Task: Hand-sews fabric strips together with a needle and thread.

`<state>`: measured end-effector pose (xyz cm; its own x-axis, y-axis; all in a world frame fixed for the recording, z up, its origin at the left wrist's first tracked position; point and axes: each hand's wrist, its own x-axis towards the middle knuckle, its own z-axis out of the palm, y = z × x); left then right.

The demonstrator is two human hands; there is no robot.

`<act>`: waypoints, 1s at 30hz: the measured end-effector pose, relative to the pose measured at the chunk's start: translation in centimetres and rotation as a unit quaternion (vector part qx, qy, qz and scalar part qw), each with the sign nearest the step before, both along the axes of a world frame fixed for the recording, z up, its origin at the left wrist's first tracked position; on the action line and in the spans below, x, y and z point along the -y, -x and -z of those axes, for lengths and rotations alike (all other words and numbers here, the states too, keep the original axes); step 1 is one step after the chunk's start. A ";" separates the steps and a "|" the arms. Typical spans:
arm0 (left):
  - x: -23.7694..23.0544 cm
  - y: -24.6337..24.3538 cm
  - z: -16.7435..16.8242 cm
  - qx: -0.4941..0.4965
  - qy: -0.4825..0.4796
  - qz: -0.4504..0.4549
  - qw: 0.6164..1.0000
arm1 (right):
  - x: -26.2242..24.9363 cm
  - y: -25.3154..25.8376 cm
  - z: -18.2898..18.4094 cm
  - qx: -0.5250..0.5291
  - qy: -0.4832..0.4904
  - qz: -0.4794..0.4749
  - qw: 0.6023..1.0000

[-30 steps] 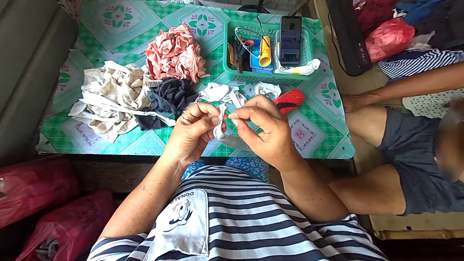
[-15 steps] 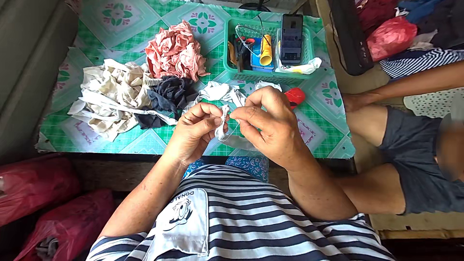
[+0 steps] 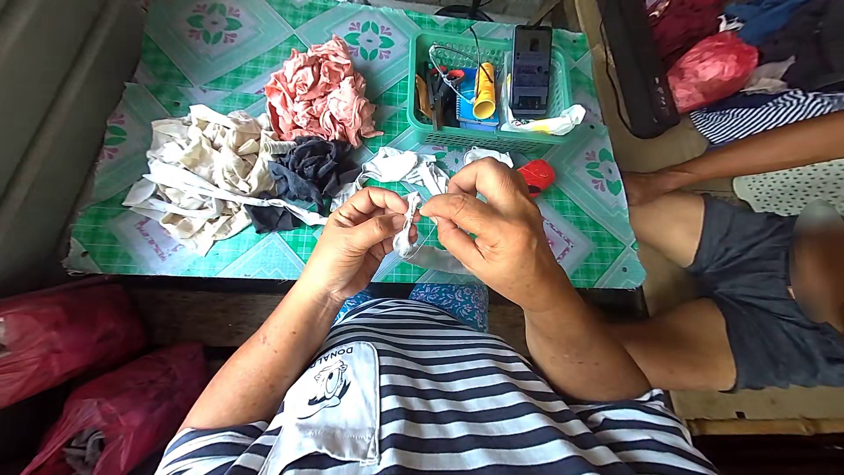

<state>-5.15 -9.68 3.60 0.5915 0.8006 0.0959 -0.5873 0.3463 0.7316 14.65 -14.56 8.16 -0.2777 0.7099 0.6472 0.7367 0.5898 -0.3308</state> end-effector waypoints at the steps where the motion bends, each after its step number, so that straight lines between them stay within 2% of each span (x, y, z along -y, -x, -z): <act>1: 0.0 0.0 0.0 0.000 -0.001 0.001 1.000 | 0.0 0.0 0.0 0.001 0.000 0.000 1.000; 30: 0.0 -0.1 0.1 -0.006 -0.002 0.009 1.000 | 0.1 -0.5 -0.9 0.030 0.007 -0.007 0.999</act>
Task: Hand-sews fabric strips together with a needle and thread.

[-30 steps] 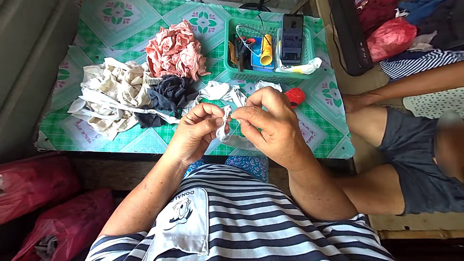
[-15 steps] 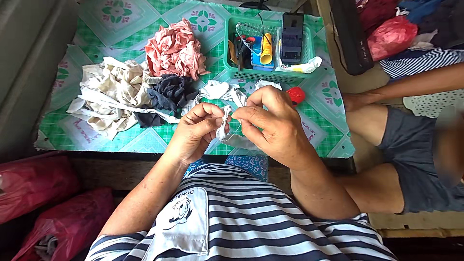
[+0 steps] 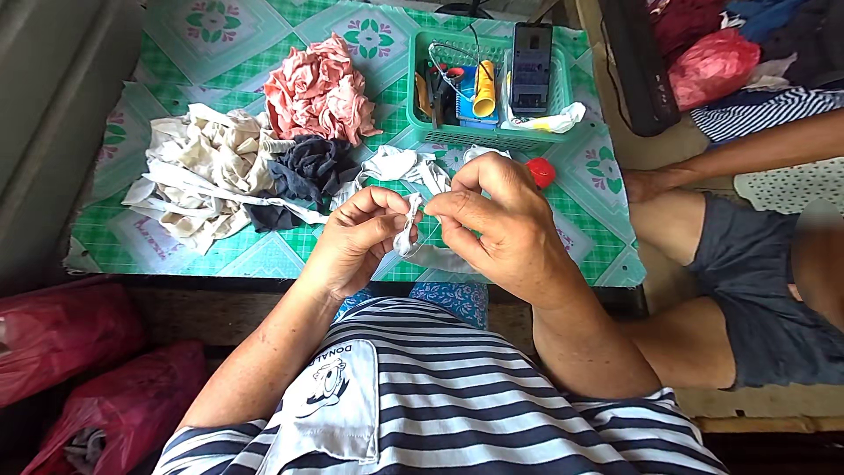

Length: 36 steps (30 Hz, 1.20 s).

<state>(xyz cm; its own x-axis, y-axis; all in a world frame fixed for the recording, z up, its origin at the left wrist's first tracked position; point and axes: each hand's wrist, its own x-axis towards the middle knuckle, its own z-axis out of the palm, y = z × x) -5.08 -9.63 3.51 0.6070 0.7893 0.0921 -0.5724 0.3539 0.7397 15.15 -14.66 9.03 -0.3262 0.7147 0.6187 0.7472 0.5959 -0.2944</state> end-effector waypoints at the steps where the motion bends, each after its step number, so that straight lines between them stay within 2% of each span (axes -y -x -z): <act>1: 0.0 0.0 0.0 0.000 0.000 0.001 1.000 | 0.0 0.0 -0.1 0.002 -0.001 -0.001 1.000; 36: 0.2 0.0 0.0 -0.007 -0.017 0.010 1.000 | 0.0 -0.1 -0.2 0.022 0.000 -0.011 1.000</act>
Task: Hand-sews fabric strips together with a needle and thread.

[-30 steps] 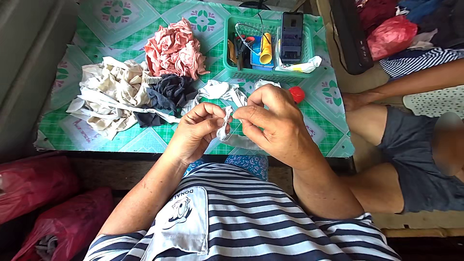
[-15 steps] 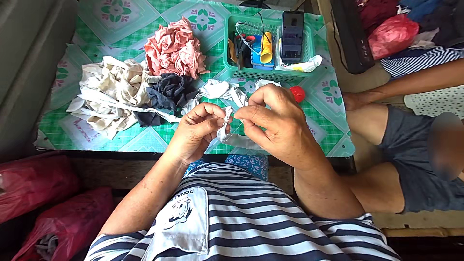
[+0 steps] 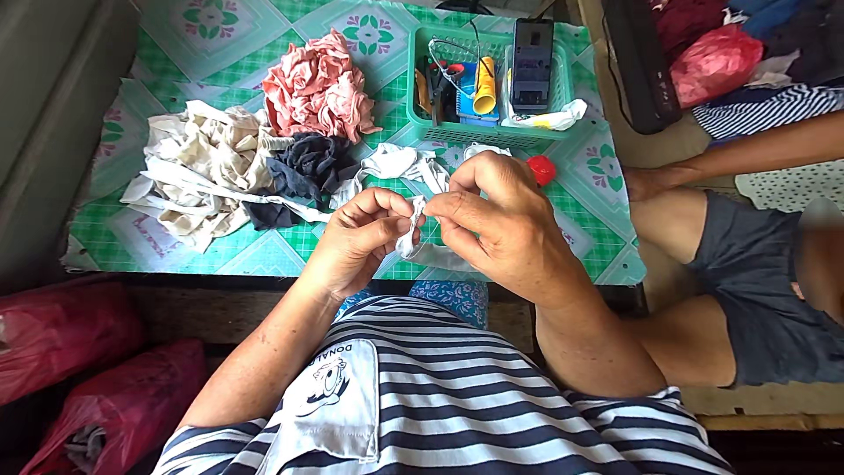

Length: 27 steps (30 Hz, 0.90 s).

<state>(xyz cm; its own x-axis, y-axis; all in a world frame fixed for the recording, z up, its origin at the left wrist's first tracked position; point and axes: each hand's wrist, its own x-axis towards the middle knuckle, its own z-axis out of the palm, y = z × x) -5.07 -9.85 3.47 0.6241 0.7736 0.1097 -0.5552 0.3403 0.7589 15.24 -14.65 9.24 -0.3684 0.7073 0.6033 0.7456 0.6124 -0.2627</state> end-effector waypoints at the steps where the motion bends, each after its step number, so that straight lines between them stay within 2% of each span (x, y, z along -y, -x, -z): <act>1: 0.0 0.0 0.0 -0.003 0.001 0.001 1.000 | -0.1 0.0 0.0 0.003 -0.002 -0.006 1.000; 8: -0.1 0.1 0.1 -0.006 0.002 0.011 1.000 | -1.6 -0.8 -0.9 0.068 -0.023 -0.084 0.994; 14: -0.2 0.1 0.3 -0.002 0.013 0.010 1.000 | -2.1 -1.0 -1.1 0.082 -0.033 -0.078 0.993; 17: -0.3 0.1 0.4 0.013 0.019 0.014 1.000 | -1.8 -1.0 -0.5 0.016 -0.013 -0.060 0.998; 22: -0.6 0.2 0.6 0.035 0.019 0.011 0.999 | -0.5 0.1 2.0 -0.167 0.056 -0.053 0.983; 27: -0.6 0.1 0.4 0.045 0.028 0.015 0.998 | 0.2 0.9 3.5 -0.227 0.077 -0.048 0.970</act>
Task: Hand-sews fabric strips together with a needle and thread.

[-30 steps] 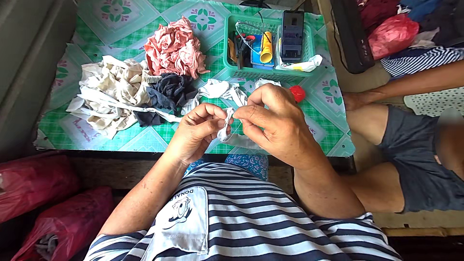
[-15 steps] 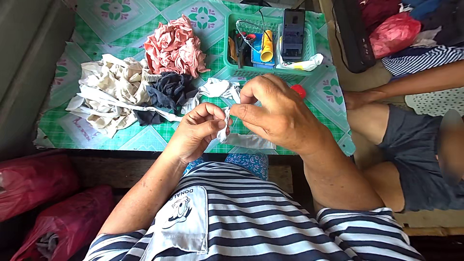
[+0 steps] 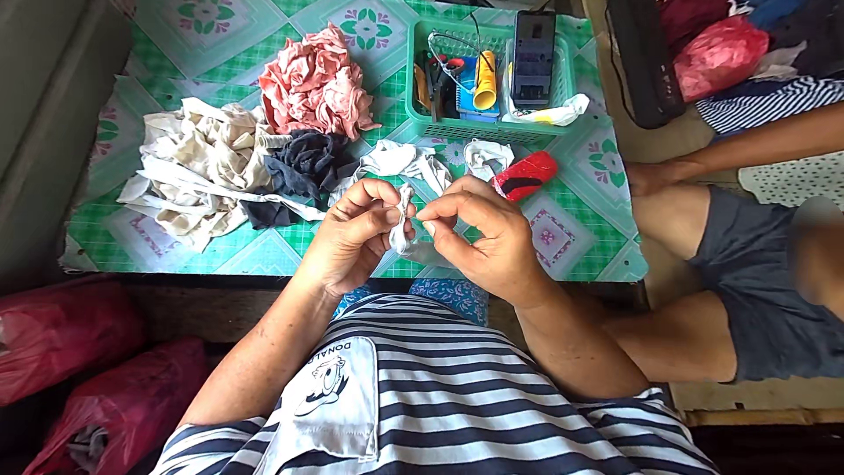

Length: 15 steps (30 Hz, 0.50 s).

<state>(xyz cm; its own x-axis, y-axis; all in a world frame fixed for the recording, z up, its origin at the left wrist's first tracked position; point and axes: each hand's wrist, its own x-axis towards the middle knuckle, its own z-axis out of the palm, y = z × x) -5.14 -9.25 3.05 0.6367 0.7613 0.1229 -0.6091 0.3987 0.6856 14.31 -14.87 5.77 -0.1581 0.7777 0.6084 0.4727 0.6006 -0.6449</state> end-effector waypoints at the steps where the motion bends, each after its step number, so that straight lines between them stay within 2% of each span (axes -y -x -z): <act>1: 0.0 0.0 0.0 0.002 0.000 0.003 1.000 | 0.0 0.0 0.0 -0.004 0.001 0.001 1.000; 15: 0.1 -0.1 -0.1 0.012 0.003 0.016 1.000 | 0.5 0.2 -0.2 -0.017 0.001 0.017 1.000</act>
<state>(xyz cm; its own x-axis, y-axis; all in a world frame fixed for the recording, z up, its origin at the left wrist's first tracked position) -5.06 -9.31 3.11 0.6571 0.7417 0.1343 -0.6128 0.4219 0.6683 14.09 -15.36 5.93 -0.1109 0.7838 0.6110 0.4696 0.5832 -0.6629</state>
